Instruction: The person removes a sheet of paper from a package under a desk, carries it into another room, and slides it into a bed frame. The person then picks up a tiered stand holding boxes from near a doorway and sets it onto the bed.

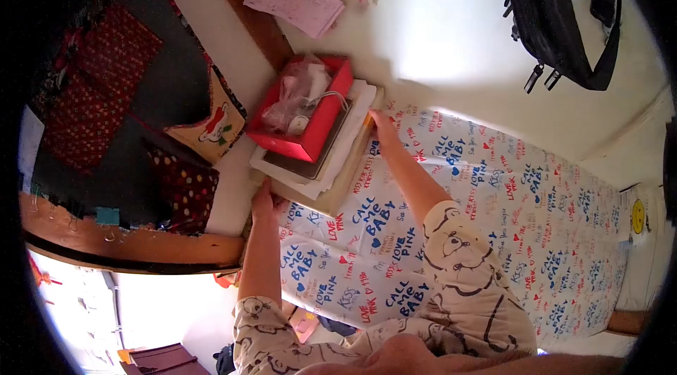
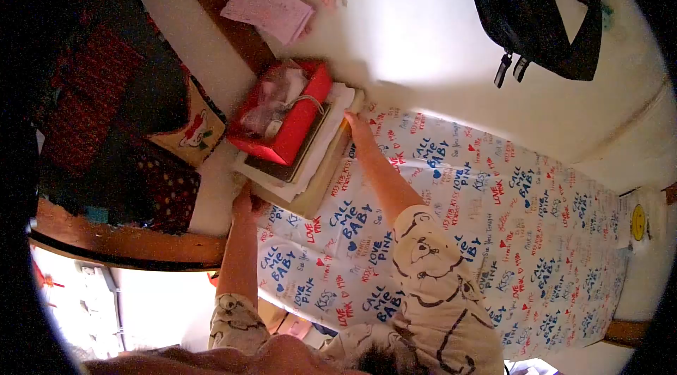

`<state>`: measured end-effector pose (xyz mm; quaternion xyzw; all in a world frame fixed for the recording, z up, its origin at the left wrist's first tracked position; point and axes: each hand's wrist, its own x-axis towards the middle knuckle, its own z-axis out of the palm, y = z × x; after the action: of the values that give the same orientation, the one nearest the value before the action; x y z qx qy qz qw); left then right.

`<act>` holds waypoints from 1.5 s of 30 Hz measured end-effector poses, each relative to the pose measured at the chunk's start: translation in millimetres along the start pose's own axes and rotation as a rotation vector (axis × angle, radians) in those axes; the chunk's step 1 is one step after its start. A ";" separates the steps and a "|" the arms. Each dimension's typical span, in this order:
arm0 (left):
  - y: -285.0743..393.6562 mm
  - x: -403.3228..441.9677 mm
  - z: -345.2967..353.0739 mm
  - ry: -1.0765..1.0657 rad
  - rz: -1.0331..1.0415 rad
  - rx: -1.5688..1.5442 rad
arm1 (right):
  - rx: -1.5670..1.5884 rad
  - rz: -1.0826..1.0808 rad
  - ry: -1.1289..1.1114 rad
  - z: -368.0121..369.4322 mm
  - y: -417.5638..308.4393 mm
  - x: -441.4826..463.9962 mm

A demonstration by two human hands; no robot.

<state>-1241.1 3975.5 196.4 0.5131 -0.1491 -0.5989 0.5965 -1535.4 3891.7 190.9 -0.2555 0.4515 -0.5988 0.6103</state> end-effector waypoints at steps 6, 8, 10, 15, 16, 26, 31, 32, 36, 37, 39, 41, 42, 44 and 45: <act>2.4 -22.5 12.1 0.121 -0.129 -0.119 | -0.153 -0.215 0.227 -6.9 24.1 5.7; -2.0 -52.8 16.9 0.091 -0.155 -0.068 | -0.222 -0.204 0.309 -4.4 23.1 -8.0; -12.4 -75.4 28.0 0.057 -0.186 -0.020 | -0.060 0.175 0.048 7.2 -11.8 -49.1; -37.0 -77.0 36.3 0.018 -0.059 -0.007 | 0.016 0.029 -0.012 5.0 4.6 -36.4; -37.5 -78.6 39.2 0.043 -0.044 -0.026 | -0.009 -0.029 0.030 4.9 5.8 -32.7; -18.7 -139.1 -6.9 -0.076 0.045 -0.063 | 0.011 -0.293 -0.180 14.4 33.0 -78.4; -35.2 -237.2 -63.5 0.065 0.143 0.058 | -0.087 -0.301 -0.121 -16.4 10.2 -164.0; -40.8 -254.4 -83.2 0.075 0.163 0.094 | -0.090 -0.164 -0.192 -28.1 3.3 -188.3; -64.5 -326.9 -174.1 0.225 0.043 0.225 | -0.195 0.008 -0.230 -81.3 -1.9 -287.2; -70.6 -341.6 -195.2 0.187 0.027 0.240 | -0.192 -0.010 -0.191 -98.3 6.3 -309.1; -76.7 -366.1 -225.0 0.270 -0.087 0.300 | -0.669 -0.015 -0.153 -121.8 17.3 -353.6; -83.6 -376.1 -243.3 0.223 -0.152 0.303 | -0.898 -0.007 -0.061 -126.2 19.2 -408.1; -87.1 -384.4 -254.7 0.213 -0.205 0.288 | -1.080 -0.138 0.013 -126.4 24.6 -434.1; -93.9 -392.5 -260.1 0.060 -0.213 0.264 | -1.343 -0.356 0.096 -124.8 37.3 -479.3; -94.9 -399.0 -258.2 0.002 -0.208 0.268 | -1.341 -0.359 0.093 -126.5 47.5 -496.7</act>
<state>-1184.8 4456.7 184.9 0.6012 -0.1732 -0.6319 0.4575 -1558.2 4405.4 213.7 -0.6223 0.7002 -0.2926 0.1922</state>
